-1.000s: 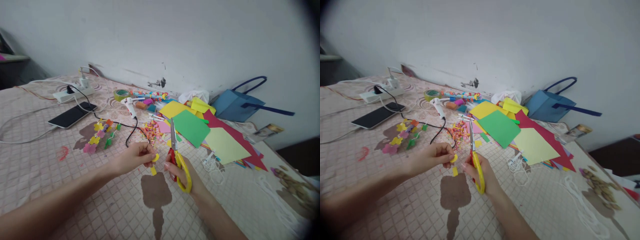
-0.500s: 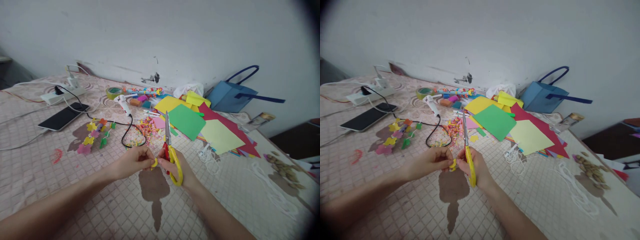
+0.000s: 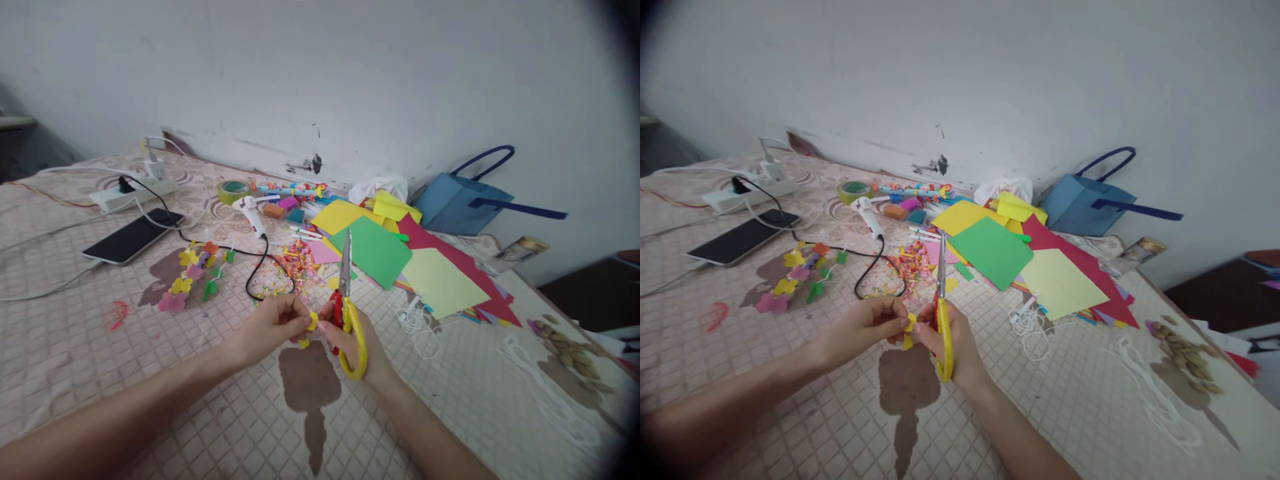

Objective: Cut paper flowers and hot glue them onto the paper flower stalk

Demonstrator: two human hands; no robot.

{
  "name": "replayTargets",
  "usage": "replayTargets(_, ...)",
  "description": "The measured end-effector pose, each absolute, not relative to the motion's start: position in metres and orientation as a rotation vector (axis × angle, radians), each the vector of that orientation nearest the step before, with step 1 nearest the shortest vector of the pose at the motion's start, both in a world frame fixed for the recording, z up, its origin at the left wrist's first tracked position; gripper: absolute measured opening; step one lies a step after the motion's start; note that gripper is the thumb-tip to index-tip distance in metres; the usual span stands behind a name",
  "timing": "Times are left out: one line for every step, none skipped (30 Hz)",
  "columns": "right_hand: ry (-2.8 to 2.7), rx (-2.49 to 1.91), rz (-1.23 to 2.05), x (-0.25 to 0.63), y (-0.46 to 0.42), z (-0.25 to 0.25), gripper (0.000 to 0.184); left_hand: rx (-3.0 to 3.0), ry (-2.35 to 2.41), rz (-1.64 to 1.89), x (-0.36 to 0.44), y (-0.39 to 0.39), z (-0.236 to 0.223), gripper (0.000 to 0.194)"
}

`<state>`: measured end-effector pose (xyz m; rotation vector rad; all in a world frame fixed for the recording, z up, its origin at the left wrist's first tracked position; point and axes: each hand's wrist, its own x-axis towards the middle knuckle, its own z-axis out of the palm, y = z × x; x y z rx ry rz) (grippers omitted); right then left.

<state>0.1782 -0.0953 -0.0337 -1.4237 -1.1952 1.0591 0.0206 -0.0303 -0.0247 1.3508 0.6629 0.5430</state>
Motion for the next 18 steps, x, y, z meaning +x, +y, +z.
replayTargets(-1.193,-1.437,1.054,0.178,-0.095,-0.033,0.020,1.349,0.655,0.535,0.021,-0.031,-0.026,0.025)
replayTargets(-1.189,-1.449,1.050,0.178,-0.095,-0.032,0.019,1.348,0.647,0.523,0.021,-0.032,-0.026,0.025)
replayTargets(-1.185,-1.459,1.050,0.178,-0.095,-0.032,0.020,1.346,0.642,0.511,0.021,-0.032,-0.027,0.025)
replayTargets(-1.180,-1.463,1.051,0.178,-0.096,-0.031,0.021,1.341,0.643,0.501,0.021,-0.032,-0.027,0.025)
replayTargets(-1.176,-1.458,1.051,0.179,-0.096,-0.031,0.022,1.336,0.651,0.500,0.021,-0.032,-0.026,0.025)
replayTargets(-1.174,-1.446,1.054,0.179,-0.096,-0.032,0.024,1.331,0.664,0.510,0.021,-0.032,-0.025,0.026)
replayTargets(-1.172,-1.430,1.061,0.179,-0.096,-0.032,0.026,1.324,0.677,0.530,0.020,-0.031,-0.024,0.026)
replayTargets(-1.172,-1.412,1.073,0.180,-0.097,-0.033,0.029,1.312,0.689,0.559,0.020,-0.031,-0.022,0.026)
replayTargets(-1.175,-1.400,1.087,0.180,-0.097,-0.034,0.032,1.299,0.698,0.596,0.019,-0.030,-0.020,0.026)
replayTargets(-1.180,-1.397,1.105,0.180,-0.098,-0.034,0.036,1.288,0.702,0.631,0.019,-0.029,-0.018,0.025)
replayTargets(-1.190,-1.405,1.127,0.180,-0.099,-0.035,0.040,1.280,0.705,0.661,0.018,-0.028,-0.016,0.025)
replayTargets(-1.203,-1.417,1.153,0.180,-0.099,-0.036,0.043,1.275,0.709,0.686,0.017,-0.027,-0.014,0.024)
replayTargets(-1.220,-1.427,1.181,0.180,-0.100,-0.037,0.046,1.272,0.712,0.708,0.016,-0.027,-0.012,0.024)
replayTargets(-1.238,-1.433,1.209,0.179,-0.101,-0.037,0.048,1.271,0.713,0.733,0.015,-0.026,-0.010,0.023)
replayTargets(-1.257,-1.436,1.229,0.179,-0.102,-0.037,0.049,1.269,0.712,0.760,0.014,-0.025,-0.009,0.022)
replayTargets(-1.279,-1.433,1.240,0.178,-0.102,-0.037,0.049,1.266,0.712,0.789,0.013,-0.024,-0.007,0.021)
replayTargets(-1.306,-1.432,1.236,0.177,-0.103,-0.037,0.049,1.259,0.715,0.823,0.012,-0.024,-0.006,0.020)
replayTargets(-1.336,-1.438,1.221,0.177,-0.104,-0.037,0.048,1.250,0.720,0.858,0.012,-0.023,-0.006,0.020)
